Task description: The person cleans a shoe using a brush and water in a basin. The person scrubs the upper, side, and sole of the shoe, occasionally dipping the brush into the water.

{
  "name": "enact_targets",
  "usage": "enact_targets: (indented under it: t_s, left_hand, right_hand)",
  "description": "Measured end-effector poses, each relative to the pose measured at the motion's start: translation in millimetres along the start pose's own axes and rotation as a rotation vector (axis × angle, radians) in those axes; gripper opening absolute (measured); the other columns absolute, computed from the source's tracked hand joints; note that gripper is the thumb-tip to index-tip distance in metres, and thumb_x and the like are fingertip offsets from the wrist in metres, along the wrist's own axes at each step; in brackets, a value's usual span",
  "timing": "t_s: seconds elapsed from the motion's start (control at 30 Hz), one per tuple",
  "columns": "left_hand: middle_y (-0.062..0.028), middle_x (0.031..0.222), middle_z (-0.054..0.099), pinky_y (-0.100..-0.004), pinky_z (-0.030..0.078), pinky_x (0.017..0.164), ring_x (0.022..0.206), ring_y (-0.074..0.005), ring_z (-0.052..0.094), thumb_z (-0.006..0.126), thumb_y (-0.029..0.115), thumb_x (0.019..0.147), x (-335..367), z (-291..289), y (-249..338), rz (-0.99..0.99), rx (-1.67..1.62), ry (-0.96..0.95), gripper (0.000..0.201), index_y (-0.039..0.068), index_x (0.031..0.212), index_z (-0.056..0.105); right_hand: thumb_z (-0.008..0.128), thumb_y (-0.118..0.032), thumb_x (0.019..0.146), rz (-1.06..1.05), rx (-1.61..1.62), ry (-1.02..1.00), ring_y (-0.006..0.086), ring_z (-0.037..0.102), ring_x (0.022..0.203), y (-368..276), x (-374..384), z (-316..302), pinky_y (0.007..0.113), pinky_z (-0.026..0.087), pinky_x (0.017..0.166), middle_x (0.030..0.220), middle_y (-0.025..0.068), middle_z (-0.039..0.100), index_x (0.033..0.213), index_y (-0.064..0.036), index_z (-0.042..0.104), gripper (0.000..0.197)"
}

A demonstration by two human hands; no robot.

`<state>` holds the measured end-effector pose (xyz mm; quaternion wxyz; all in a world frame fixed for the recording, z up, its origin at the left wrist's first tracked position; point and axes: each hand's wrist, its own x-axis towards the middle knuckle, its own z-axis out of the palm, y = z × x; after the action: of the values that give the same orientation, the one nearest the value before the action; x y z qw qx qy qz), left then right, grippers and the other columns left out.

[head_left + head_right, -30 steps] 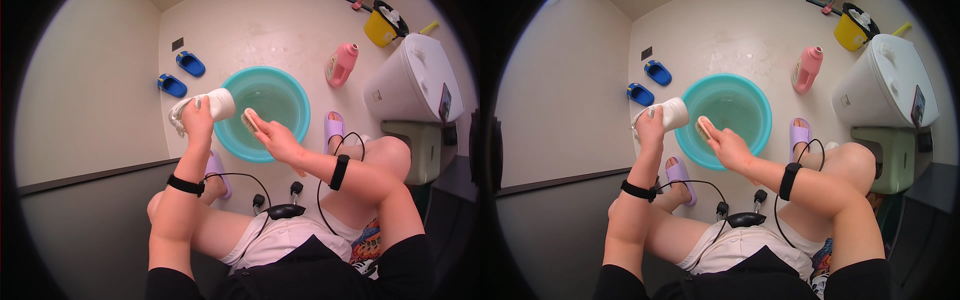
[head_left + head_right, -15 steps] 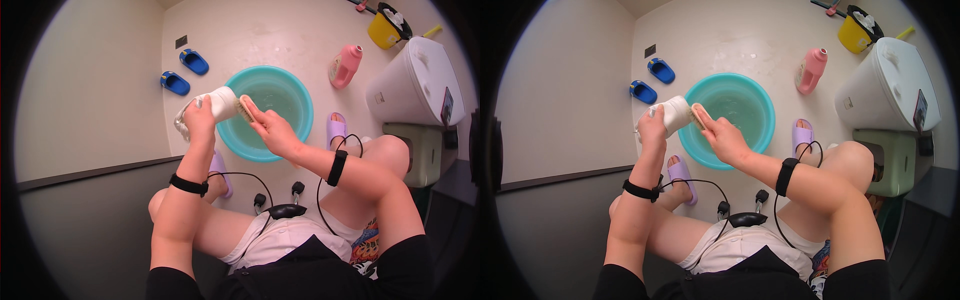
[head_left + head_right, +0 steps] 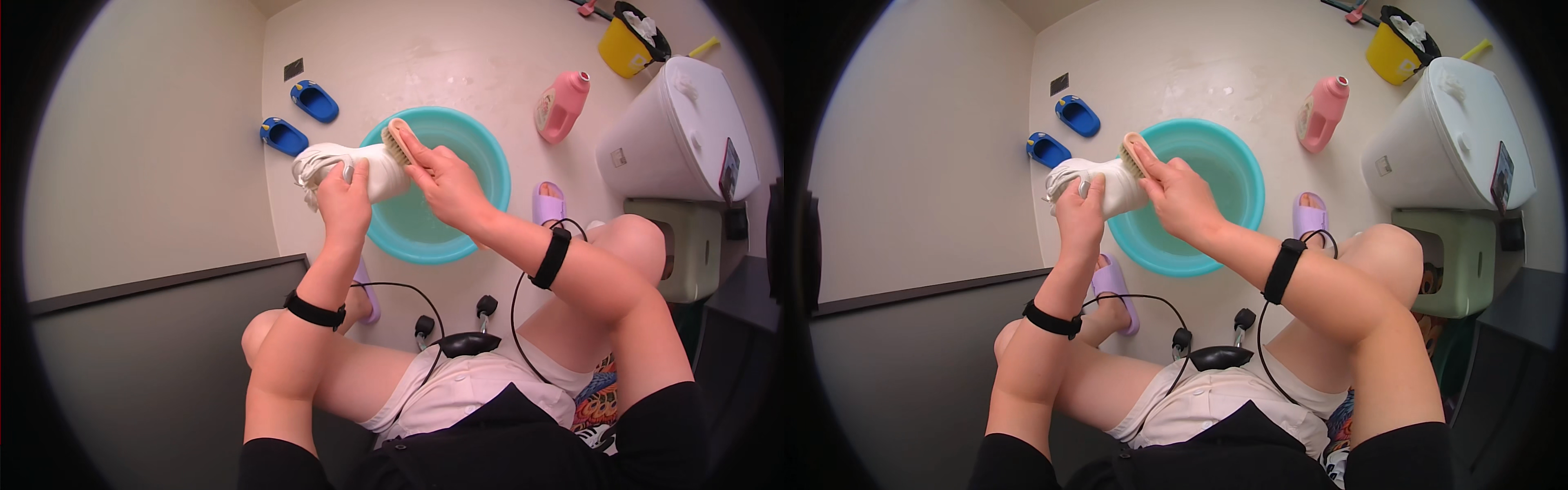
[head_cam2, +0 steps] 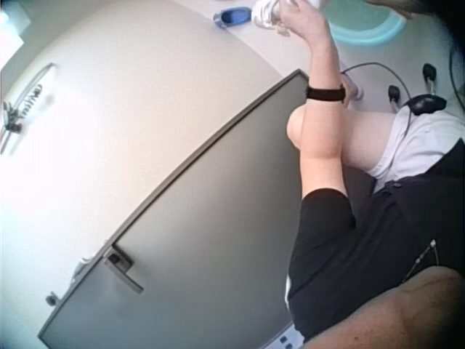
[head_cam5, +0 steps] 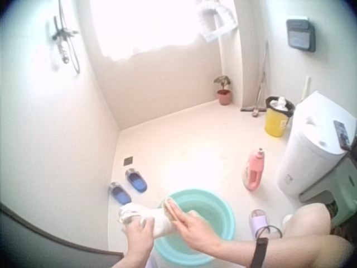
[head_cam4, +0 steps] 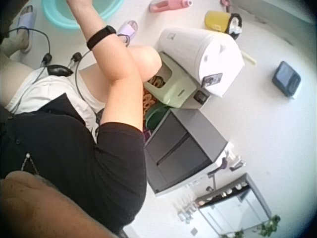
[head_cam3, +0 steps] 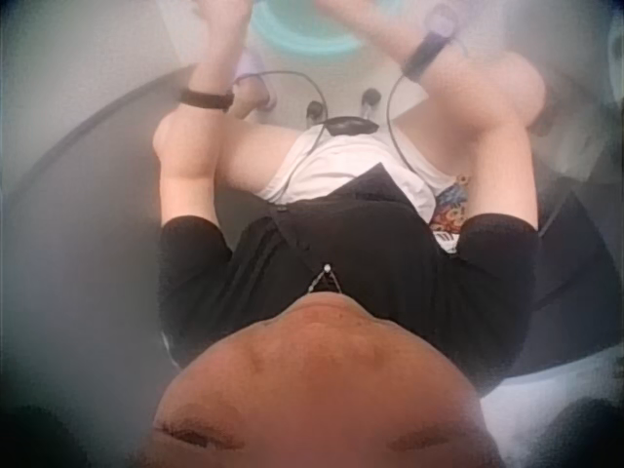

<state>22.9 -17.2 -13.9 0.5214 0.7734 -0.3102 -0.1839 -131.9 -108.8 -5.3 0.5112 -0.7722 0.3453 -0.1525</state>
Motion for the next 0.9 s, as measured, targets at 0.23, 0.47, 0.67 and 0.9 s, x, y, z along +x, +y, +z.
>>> enact_targets:
  t_s: [0.23, 0.47, 0.67, 0.9]
  left_hand:
    - [-0.0162, 0.070, 0.062, -0.0383, 0.045, 0.063, 0.062, -0.0233, 0.054, 0.061, 0.023, 0.096, 20, -16, 2, 0.110, 0.110, 0.139, 0.033, -0.005, 0.080, 0.057]
    - [-0.0166, 0.069, 0.060, -0.0383, 0.044, 0.063, 0.062, -0.0277, 0.054, 0.062, 0.024, 0.096, 0, -10, 5, 0.165, 0.185, -0.007, 0.031, -0.003, 0.081, 0.058]
    - [-0.0191, 0.069, 0.057, -0.0402, 0.044, 0.059, 0.064, -0.0380, 0.055, 0.063, 0.023, 0.094, -29, 0, 16, 0.242, 0.286, -0.106, 0.027, 0.001, 0.082, 0.054]
    - [-0.0170, 0.067, 0.055, -0.0396, 0.043, 0.057, 0.060, -0.0354, 0.051, 0.065, 0.020, 0.093, -21, -4, 7, 0.314, 0.306, -0.011, 0.024, 0.002, 0.081, 0.055]
  right_hand:
    - [0.053, -0.018, 0.099, 0.130, -0.130, -0.148, 0.0220, 0.054, 0.080, 29, -32, 13, 0.034, 0.047, 0.081, 0.086, 0.0091, 0.050, 0.150, -0.0390, 0.038, 0.057]
    - [0.054, -0.020, 0.099, 0.039, 0.056, 0.052, 0.0209, 0.055, 0.080, 1, 2, -8, 0.034, 0.048, 0.081, 0.091, 0.0080, 0.054, 0.148, -0.0393, 0.040, 0.055]
    - [0.051, -0.027, 0.100, -0.040, -0.030, 0.035, 0.0264, 0.058, 0.083, 1, 15, -12, 0.038, 0.049, 0.080, 0.091, 0.0109, 0.055, 0.143, -0.0370, 0.049, 0.044]
    - [0.051, -0.026, 0.100, 0.006, -0.080, -0.069, 0.0254, 0.058, 0.082, 4, -2, -14, 0.038, 0.049, 0.080, 0.090, 0.0104, 0.054, 0.146, -0.0419, 0.042, 0.050]
